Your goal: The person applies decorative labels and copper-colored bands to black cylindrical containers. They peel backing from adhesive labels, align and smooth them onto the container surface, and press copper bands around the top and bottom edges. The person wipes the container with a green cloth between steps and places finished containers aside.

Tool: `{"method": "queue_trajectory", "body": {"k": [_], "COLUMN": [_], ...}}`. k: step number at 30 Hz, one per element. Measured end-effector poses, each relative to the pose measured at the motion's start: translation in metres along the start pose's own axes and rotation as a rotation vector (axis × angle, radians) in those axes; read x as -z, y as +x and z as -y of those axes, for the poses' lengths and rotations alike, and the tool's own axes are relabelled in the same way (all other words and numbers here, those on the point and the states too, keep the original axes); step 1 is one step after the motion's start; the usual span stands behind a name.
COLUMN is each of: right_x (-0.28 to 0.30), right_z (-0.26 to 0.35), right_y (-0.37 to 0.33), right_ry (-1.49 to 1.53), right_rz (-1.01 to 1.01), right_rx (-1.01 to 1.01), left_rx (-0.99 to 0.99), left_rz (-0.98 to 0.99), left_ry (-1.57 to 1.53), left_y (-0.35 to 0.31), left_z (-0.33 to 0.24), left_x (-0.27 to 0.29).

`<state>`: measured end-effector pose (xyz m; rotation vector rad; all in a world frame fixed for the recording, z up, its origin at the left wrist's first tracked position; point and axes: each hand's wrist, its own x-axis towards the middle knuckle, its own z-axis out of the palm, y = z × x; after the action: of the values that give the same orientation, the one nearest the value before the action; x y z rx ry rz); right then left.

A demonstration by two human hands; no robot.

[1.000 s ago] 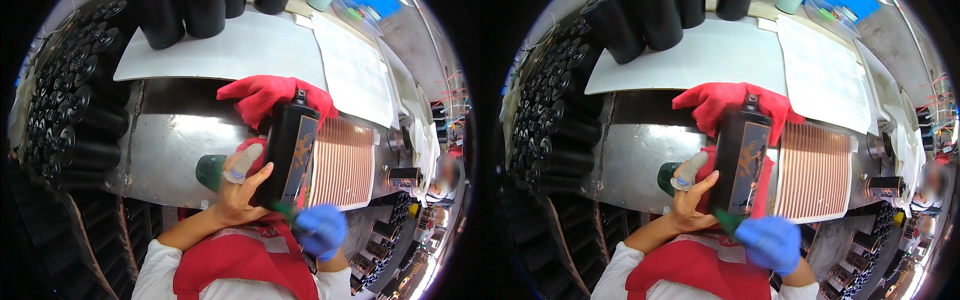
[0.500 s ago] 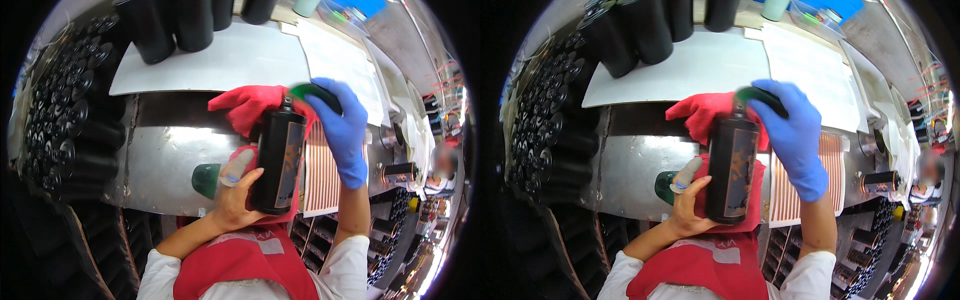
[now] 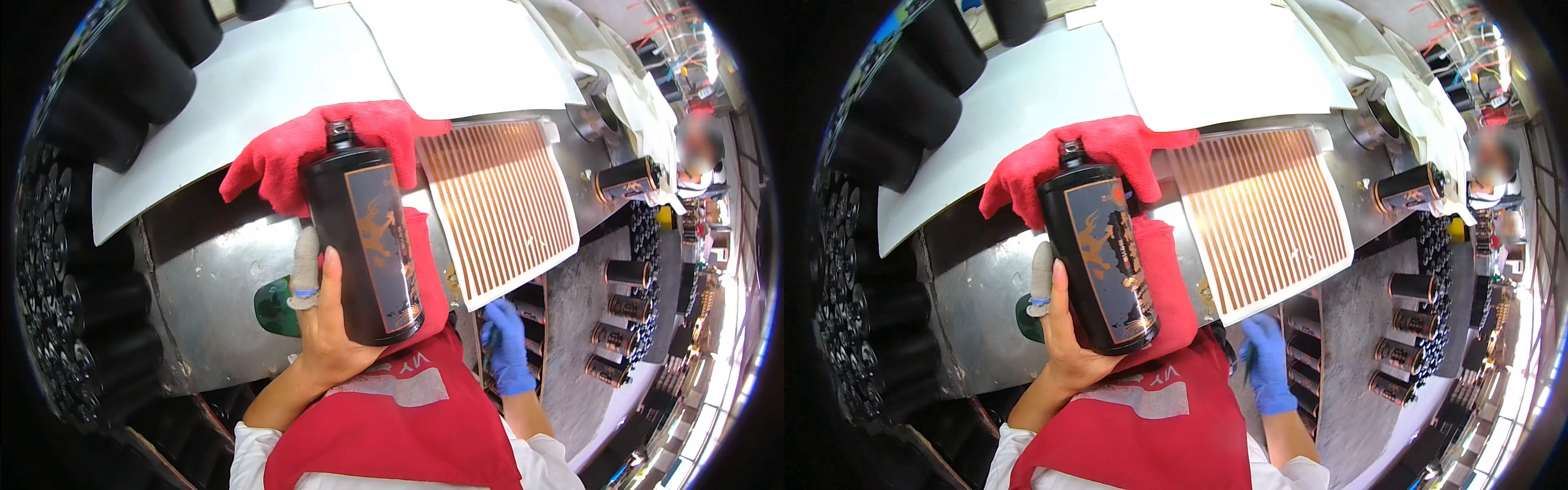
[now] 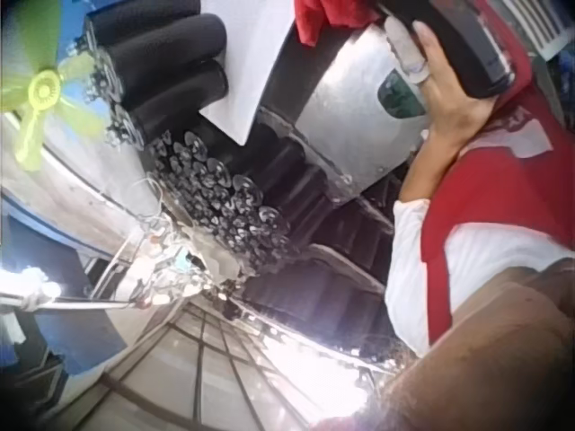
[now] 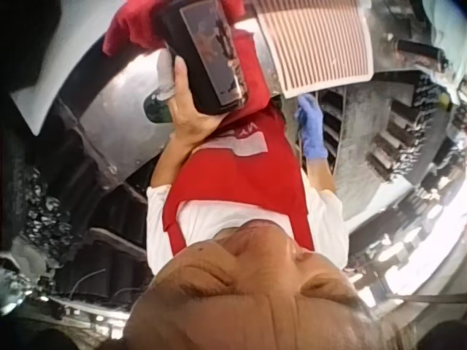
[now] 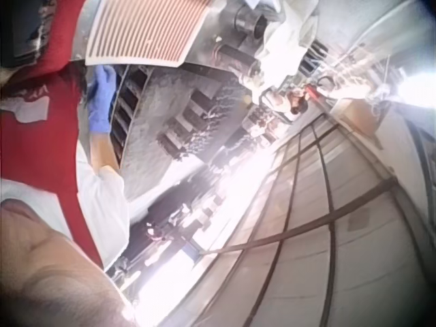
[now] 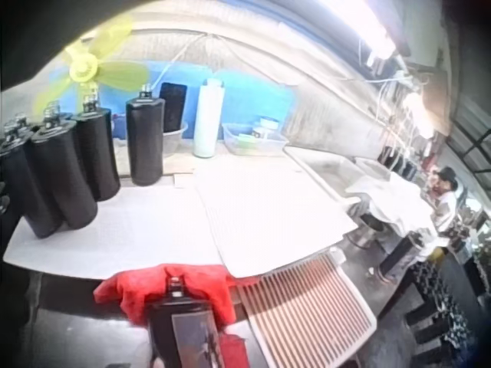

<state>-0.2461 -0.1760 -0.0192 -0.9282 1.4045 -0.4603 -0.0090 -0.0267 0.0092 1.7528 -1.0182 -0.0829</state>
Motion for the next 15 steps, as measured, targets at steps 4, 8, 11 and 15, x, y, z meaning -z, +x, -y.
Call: {"method": "queue_trajectory", "body": {"k": [4, 8, 11, 15], "right_x": [-0.029, -0.046, -0.028, -0.006], "right_z": [-0.011, -0.01, -0.011, -0.002], "right_y": [0.003, 0.009, 0.002, -0.021], "right_ry": [0.132, 0.052, 0.002, 0.025], "right_rz": [0.063, -0.04, 0.038, 0.106], "right_rx": [-0.048, 0.061, 0.055, -0.127], "left_rx": [-0.022, -0.045, -0.074, -0.076], "left_rz": [-0.004, 0.003, 0.013, -0.007], "left_ry": [0.004, -0.011, 0.05, 0.076], "left_y": [0.002, 0.004, 0.007, 0.008], "left_z": [-0.001, 0.0, 0.0, -0.003], "left_x": [-0.001, -0.001, 0.002, 0.004]}}
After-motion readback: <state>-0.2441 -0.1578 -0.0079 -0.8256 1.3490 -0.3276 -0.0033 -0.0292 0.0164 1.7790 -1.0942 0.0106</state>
